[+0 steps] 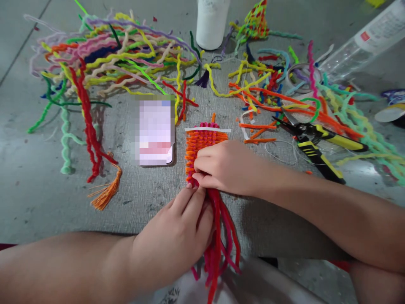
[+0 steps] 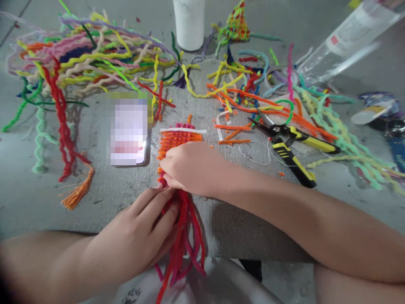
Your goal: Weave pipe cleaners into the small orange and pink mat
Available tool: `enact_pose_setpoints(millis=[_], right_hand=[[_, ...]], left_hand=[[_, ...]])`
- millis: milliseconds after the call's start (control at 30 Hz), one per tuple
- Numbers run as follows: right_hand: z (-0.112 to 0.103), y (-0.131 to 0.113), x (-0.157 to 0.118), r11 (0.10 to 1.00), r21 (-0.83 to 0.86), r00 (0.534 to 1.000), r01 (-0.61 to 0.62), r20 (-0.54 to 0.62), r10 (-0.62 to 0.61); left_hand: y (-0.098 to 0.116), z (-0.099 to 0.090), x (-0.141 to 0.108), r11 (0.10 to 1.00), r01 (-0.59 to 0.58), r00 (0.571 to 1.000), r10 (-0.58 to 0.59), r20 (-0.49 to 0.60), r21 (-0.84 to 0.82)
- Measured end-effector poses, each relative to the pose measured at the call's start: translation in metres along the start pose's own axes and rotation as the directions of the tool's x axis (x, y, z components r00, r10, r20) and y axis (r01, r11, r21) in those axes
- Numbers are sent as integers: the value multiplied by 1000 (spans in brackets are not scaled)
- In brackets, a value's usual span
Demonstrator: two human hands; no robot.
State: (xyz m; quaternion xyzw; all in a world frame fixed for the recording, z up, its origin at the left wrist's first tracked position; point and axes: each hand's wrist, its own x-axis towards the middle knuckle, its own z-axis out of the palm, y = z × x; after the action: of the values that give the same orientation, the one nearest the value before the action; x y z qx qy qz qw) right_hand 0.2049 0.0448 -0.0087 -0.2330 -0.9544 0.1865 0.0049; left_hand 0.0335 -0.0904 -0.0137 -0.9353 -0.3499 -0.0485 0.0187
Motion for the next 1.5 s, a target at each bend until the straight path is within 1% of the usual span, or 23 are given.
enact_pose_setpoints(millis=[100,167,300,500,667,733,833,933,1000,1033,1067,1100,1167,1233,1267,1367,1500], right_hand=[[3,0,-1,1000,-18,1000,6,-9,-6],[6,2,-1,1000,6,999,8,-34,-8],[10,4,1,996,82,996,31,-87,-23],[7,1,7,995,99,999,-7,-48,12],[11,0,7,999,38,997,-19,-73,22],[13,2,7,999,48,996,-10,-84,14],[13,9,6,986,166,994,33,-111,-14],[8,16,5,942,327,985,73,-170,-17],[1,18,2,928,363,980,87,-201,-13],[-4,17,0,931,356,981,81,-195,-11],[-10,16,-2,938,340,986,65,-165,-8],[-16,14,-5,947,319,994,36,-108,-1],[-27,8,-10,963,264,998,-56,53,44],[-35,3,-14,969,189,975,-158,187,123],[-36,1,-16,968,156,961,-195,229,156],[-35,-1,-17,966,109,938,-236,285,197],[-32,1,-17,969,116,934,-217,314,172]], left_hand=[[-1,-1,1,1000,-24,1000,25,-11,16],[-1,-1,2,999,-41,999,41,-12,16],[0,1,1,1000,-7,1000,7,5,15],[0,3,1,1000,-9,1000,9,3,24],[-1,2,2,999,-24,1000,25,-16,22],[-1,1,2,999,-30,999,30,-16,16],[-1,1,2,1000,-22,1000,22,5,2],[-1,1,1,1000,-1,1000,1,14,-18],[-2,0,1,999,21,1000,-21,-9,-39],[-3,0,1,998,34,999,-35,-25,-50],[-3,-1,1,997,46,998,-49,-44,-60],[-3,-2,1,996,60,996,-64,-64,-66],[-3,-4,1,994,85,991,-91,-94,-63],[-3,-4,2,993,100,989,-105,-103,-57],[-3,-4,2,993,103,989,-108,-105,-56],[-3,-2,2,993,95,991,-100,-83,-66],[-2,1,1,993,79,995,-84,-53,-83]])
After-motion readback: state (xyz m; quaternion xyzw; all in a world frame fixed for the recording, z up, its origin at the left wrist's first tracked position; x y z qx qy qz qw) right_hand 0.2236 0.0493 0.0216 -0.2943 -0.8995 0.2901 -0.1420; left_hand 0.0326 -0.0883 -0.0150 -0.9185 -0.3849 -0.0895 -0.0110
